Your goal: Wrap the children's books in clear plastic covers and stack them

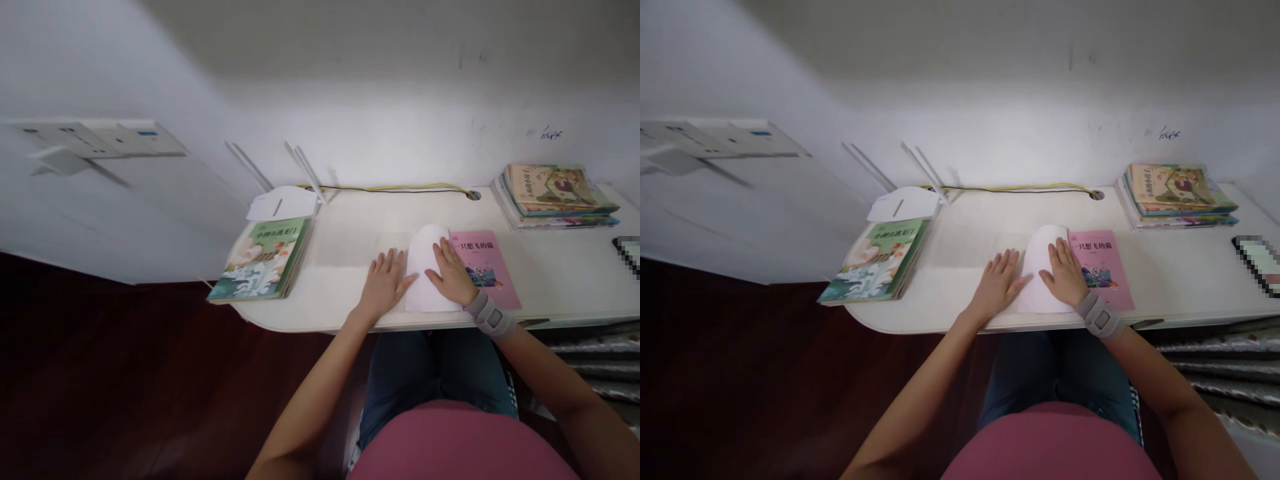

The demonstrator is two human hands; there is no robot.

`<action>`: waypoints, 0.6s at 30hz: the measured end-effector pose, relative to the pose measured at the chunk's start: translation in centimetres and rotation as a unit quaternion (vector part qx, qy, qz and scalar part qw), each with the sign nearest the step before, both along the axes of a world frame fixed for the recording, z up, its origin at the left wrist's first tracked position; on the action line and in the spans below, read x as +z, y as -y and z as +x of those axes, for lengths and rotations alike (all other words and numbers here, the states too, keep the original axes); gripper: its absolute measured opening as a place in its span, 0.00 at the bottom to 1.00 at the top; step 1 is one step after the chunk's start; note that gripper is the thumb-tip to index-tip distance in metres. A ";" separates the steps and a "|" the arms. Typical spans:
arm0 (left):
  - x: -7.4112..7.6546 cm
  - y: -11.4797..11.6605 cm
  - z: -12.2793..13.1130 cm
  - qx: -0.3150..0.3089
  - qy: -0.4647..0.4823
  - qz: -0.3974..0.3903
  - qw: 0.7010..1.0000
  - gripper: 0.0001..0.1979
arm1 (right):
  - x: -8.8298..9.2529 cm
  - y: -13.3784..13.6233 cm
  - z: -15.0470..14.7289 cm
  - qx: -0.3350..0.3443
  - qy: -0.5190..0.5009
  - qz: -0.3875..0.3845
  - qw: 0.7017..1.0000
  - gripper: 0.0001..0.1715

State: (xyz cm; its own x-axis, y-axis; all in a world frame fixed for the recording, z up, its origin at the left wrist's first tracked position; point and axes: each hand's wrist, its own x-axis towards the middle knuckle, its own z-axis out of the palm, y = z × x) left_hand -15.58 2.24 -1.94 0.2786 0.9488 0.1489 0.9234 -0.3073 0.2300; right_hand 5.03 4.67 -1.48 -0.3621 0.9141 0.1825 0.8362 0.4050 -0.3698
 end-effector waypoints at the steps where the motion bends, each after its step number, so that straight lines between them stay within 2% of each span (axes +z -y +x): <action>1: -0.1 0.0 -0.1 0.000 0.002 -0.003 1.000 0.36 | 0.2 0.1 -0.1 0.002 0.013 0.002 1.000 0.38; 7: -0.5 0.0 -0.2 0.011 0.010 -0.004 1.000 0.35 | 0.5 0.8 -0.2 0.028 0.071 0.008 0.997 0.31; 12: -0.5 0.0 -0.2 0.008 0.007 -0.005 1.000 0.36 | 0.2 0.9 -0.6 0.029 0.063 0.009 0.998 0.39; 15: -0.2 0.0 0.0 0.011 0.001 -0.013 1.000 0.37 | 0.3 0.7 -0.8 0.028 0.004 -0.003 1.000 0.44; 18: 0.1 0.0 0.1 0.012 0.004 -0.024 1.000 0.38 | 0.2 0.4 -0.6 0.010 -0.121 -0.033 0.992 0.44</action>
State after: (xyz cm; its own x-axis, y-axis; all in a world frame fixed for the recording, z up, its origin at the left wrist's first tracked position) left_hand -15.48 2.22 -1.87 0.2545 0.9613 0.1053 0.9287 -0.2733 0.2506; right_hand 4.42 4.22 -1.27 -0.3324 0.9204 0.2056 0.7115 0.3879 -0.5860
